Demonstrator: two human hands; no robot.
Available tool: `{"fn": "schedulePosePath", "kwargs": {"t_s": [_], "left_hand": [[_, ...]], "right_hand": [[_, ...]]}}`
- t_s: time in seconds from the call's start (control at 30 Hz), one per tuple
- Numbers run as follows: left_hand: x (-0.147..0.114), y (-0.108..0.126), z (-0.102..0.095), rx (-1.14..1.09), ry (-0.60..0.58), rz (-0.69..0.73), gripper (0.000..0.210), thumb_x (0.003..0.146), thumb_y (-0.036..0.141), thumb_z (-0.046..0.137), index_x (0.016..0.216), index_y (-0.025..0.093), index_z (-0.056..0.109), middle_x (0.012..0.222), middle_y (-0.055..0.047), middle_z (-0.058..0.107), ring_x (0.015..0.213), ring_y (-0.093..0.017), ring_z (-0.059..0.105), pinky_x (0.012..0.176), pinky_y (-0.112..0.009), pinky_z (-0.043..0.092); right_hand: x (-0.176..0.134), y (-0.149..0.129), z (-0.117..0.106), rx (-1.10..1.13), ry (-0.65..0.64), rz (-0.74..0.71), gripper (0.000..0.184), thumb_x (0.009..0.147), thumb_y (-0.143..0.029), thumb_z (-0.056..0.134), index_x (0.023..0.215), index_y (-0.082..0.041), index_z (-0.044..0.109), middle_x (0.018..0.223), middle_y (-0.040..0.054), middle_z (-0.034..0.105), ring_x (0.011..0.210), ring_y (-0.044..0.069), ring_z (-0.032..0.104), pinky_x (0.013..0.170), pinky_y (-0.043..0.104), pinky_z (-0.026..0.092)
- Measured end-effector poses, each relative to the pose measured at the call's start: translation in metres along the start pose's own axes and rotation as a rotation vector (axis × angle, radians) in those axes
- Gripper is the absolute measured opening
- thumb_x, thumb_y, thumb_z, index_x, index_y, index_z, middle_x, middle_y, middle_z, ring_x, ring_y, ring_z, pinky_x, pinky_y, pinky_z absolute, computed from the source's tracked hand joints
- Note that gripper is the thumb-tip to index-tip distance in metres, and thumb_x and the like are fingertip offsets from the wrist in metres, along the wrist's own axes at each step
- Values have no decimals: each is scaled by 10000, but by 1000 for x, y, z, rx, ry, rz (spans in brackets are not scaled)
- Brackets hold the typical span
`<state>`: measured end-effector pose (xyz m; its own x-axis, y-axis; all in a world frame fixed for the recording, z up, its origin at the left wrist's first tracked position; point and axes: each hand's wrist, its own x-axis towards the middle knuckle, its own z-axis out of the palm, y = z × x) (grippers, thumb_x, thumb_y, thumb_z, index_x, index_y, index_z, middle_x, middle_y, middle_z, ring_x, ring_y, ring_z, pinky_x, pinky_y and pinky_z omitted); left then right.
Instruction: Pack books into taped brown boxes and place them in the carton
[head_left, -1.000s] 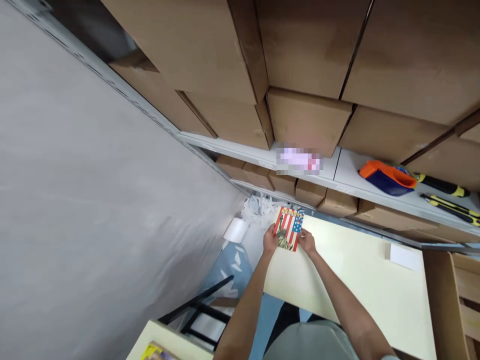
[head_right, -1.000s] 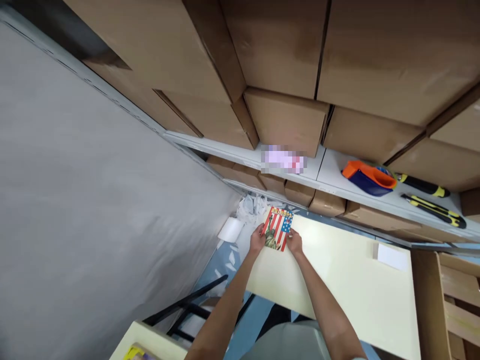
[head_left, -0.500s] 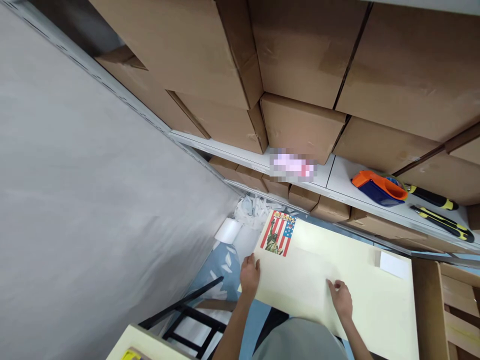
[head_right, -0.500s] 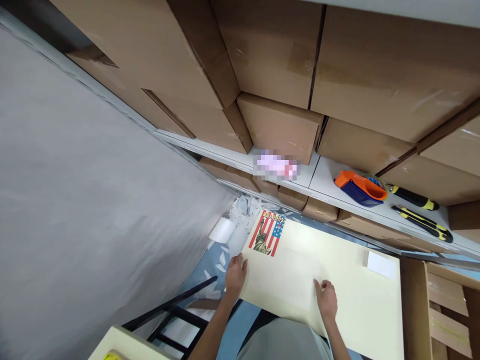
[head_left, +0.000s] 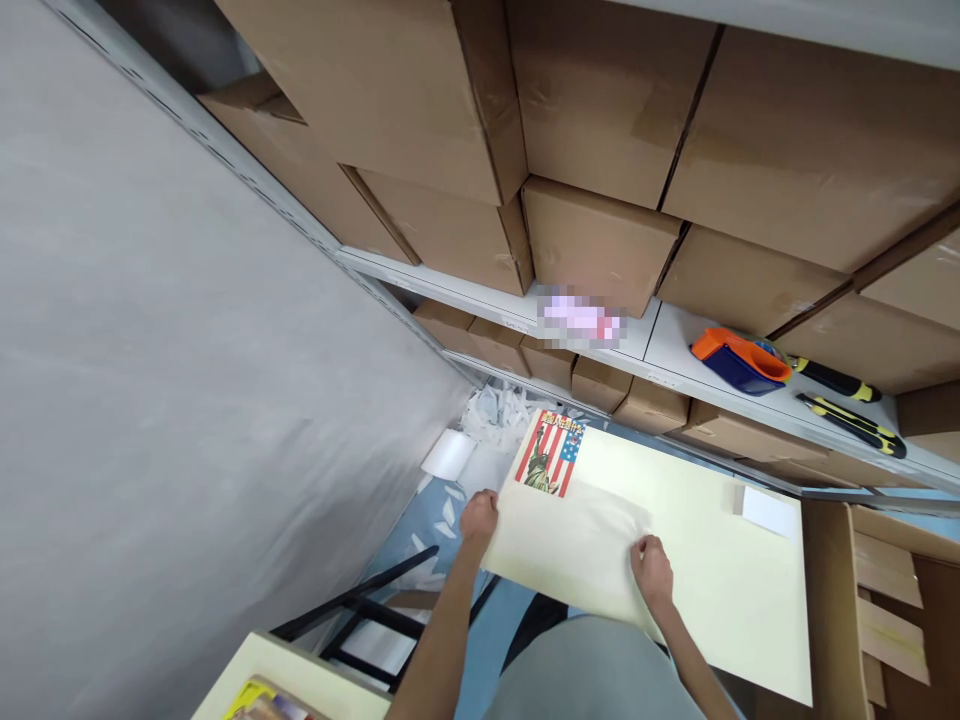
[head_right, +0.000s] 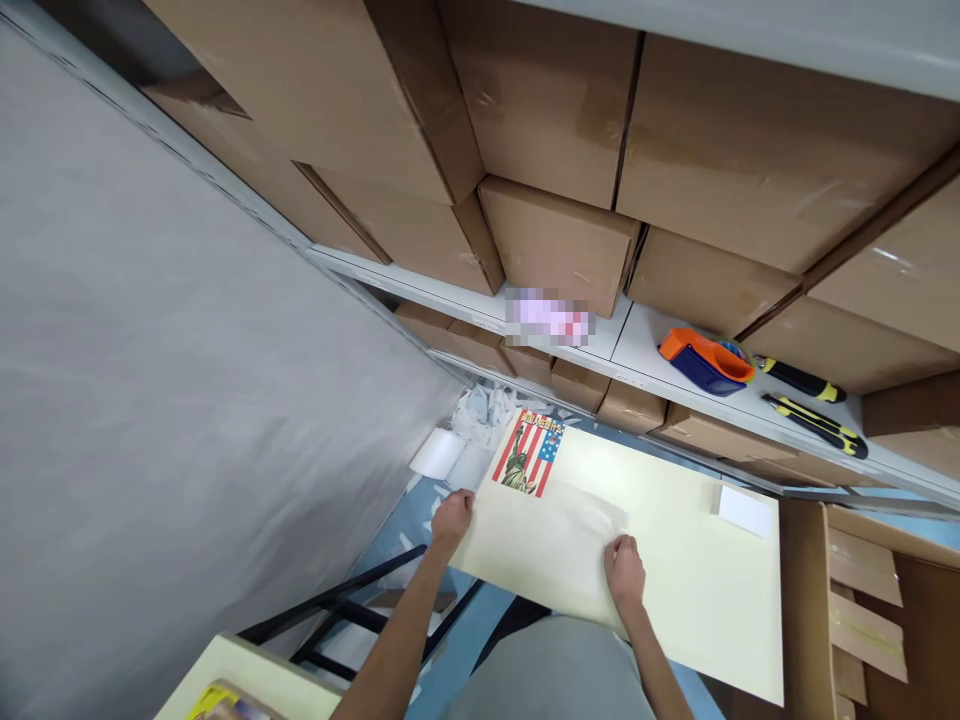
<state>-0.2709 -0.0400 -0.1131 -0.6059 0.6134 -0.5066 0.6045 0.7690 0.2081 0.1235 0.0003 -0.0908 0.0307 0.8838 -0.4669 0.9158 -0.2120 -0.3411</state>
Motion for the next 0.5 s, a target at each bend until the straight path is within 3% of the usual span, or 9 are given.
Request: {"fn": "schedulePosePath", "kwargs": {"t_s": [0.2,0.3,0.5], "left_hand": [[-33,-13,-12,18,-73,77,255,1040,137,521,1027,191,770,1131,-124,825,1083,-263,775,911,-311,517],[-54,-16,-18,-39,-80,158,243,1052,147,524,1043,201,760,1138,-108,829,1110,-258,775,944,-315,519],[-83,14,-27,-225,-95,292,209,1060,183,553,1072,209,760,1152,-100,833,1077,-239,784,950,-313,529]], "right_hand": [[-28,3,-25,144,-48,-133,151,930,-357,480,809,-284,534,740,19,712,669,246,721,673,320,499],[-40,13,-47,174,-6,-153,177,916,-429,473,838,-283,536,697,13,691,612,240,690,639,316,475],[-53,56,-105,244,176,-119,343,912,-613,486,879,-284,574,761,58,754,549,248,669,606,344,481]]}}
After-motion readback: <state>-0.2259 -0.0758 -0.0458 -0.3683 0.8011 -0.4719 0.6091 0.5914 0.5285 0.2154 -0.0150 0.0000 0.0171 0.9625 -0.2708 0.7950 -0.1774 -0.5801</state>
